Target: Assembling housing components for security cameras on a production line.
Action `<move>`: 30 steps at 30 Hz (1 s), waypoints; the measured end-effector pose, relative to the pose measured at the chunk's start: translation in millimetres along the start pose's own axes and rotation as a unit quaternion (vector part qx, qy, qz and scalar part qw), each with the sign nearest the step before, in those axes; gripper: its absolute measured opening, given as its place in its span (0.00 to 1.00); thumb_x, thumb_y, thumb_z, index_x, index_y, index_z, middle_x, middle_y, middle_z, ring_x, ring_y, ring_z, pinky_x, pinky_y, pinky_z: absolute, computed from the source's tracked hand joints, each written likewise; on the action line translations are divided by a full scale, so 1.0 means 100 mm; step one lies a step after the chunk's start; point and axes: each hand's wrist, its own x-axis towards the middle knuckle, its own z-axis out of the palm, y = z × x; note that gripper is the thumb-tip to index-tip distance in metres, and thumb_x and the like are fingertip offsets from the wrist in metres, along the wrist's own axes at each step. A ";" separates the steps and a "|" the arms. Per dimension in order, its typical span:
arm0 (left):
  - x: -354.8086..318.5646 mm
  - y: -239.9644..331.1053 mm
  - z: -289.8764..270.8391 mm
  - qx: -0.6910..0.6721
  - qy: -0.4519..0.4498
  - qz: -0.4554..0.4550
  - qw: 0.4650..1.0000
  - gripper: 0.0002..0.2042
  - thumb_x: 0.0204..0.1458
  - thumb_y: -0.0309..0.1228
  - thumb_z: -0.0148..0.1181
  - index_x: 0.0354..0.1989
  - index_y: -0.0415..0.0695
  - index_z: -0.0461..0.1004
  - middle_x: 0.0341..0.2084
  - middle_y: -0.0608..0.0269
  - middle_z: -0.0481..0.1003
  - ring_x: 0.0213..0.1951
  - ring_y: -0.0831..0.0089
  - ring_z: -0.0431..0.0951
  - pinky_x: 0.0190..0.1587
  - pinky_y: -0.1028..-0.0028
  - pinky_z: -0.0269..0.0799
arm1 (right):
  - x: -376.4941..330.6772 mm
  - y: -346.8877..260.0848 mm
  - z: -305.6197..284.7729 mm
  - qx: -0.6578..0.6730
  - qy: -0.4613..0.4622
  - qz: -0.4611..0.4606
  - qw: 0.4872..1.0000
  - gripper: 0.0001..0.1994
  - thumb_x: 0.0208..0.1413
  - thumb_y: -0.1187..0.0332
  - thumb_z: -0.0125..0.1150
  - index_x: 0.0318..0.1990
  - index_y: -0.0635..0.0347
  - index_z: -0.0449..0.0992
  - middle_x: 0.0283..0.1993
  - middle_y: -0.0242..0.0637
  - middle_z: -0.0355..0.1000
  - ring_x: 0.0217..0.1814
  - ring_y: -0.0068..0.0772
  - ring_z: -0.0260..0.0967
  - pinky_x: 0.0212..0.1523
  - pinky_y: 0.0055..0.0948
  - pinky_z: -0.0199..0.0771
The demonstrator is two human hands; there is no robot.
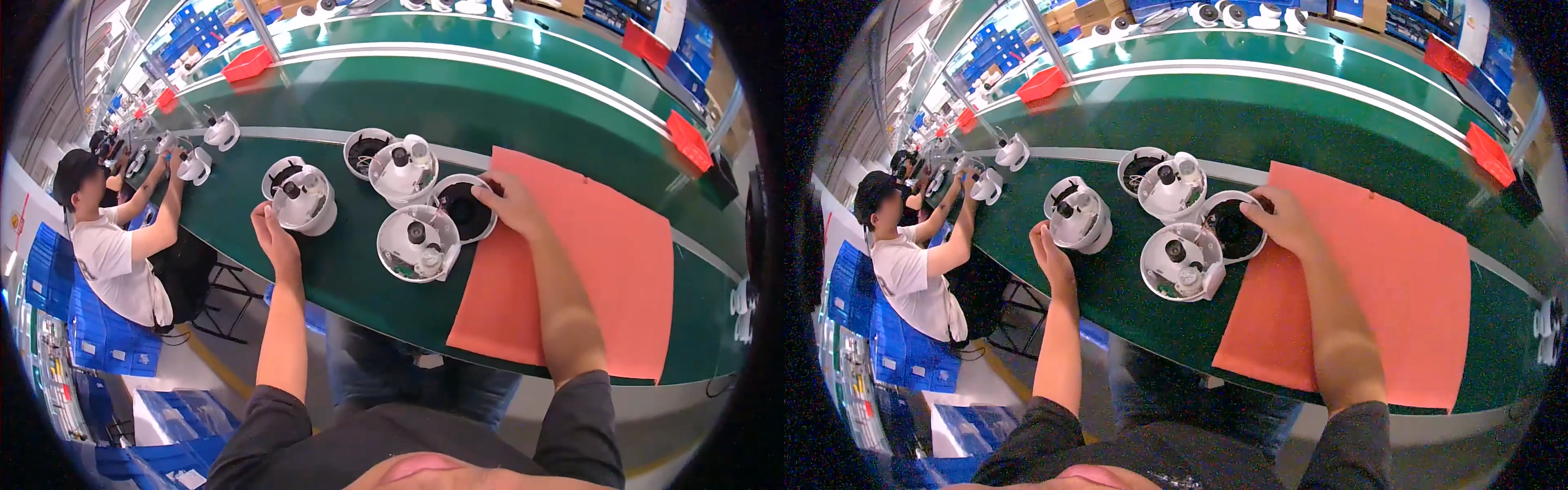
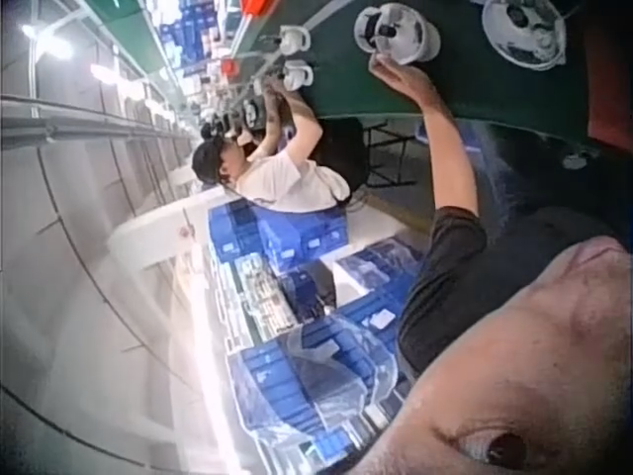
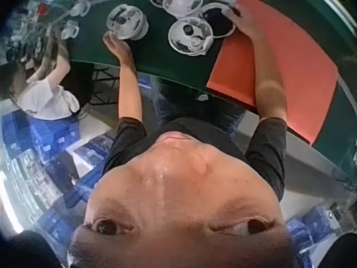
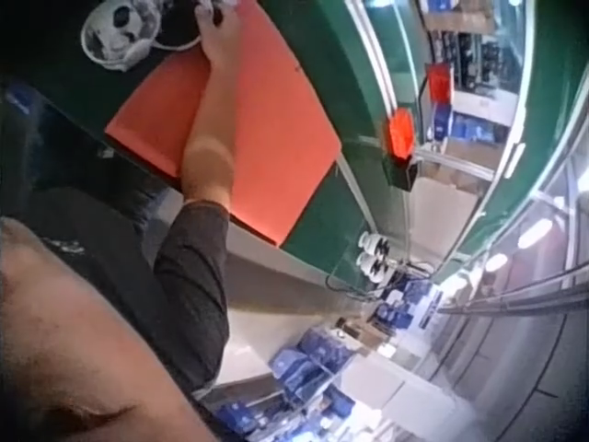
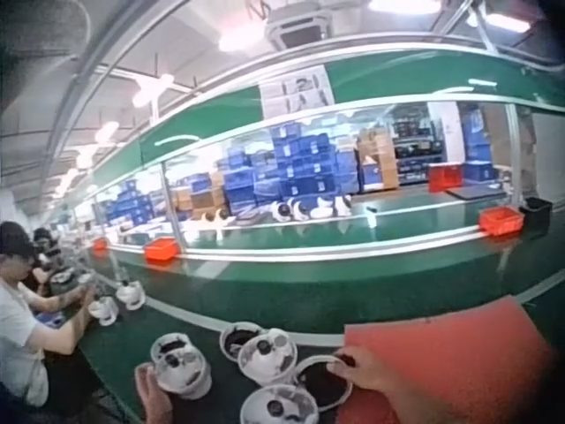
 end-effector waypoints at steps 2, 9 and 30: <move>0.00 0.01 0.00 -0.007 -0.001 0.006 1.000 0.12 0.67 0.35 0.43 0.43 0.38 0.68 0.37 0.64 0.69 0.42 0.77 0.68 0.49 0.76 0.64 | 0.00 0.01 0.02 0.003 -0.002 -0.005 1.000 0.16 0.59 0.59 0.62 0.45 0.64 0.77 0.38 0.37 0.76 0.40 0.28 0.72 0.43 0.30 0.71; 0.01 0.03 -0.01 -0.015 0.018 -0.004 1.000 0.12 0.66 0.36 0.44 0.43 0.39 0.69 0.37 0.64 0.70 0.42 0.76 0.68 0.49 0.75 0.64 | 0.03 0.00 0.07 -0.022 0.010 -0.014 1.000 0.15 0.60 0.60 0.61 0.45 0.64 0.76 0.38 0.34 0.75 0.41 0.26 0.71 0.44 0.28 0.70; -0.01 0.15 0.03 -0.031 0.044 0.013 0.998 0.13 0.67 0.35 0.45 0.44 0.38 0.71 0.37 0.64 0.72 0.43 0.76 0.69 0.50 0.75 0.64 | 0.05 0.06 0.03 -0.019 -0.005 0.010 1.000 0.13 0.59 0.65 0.60 0.46 0.64 0.75 0.37 0.30 0.73 0.41 0.23 0.68 0.46 0.26 0.68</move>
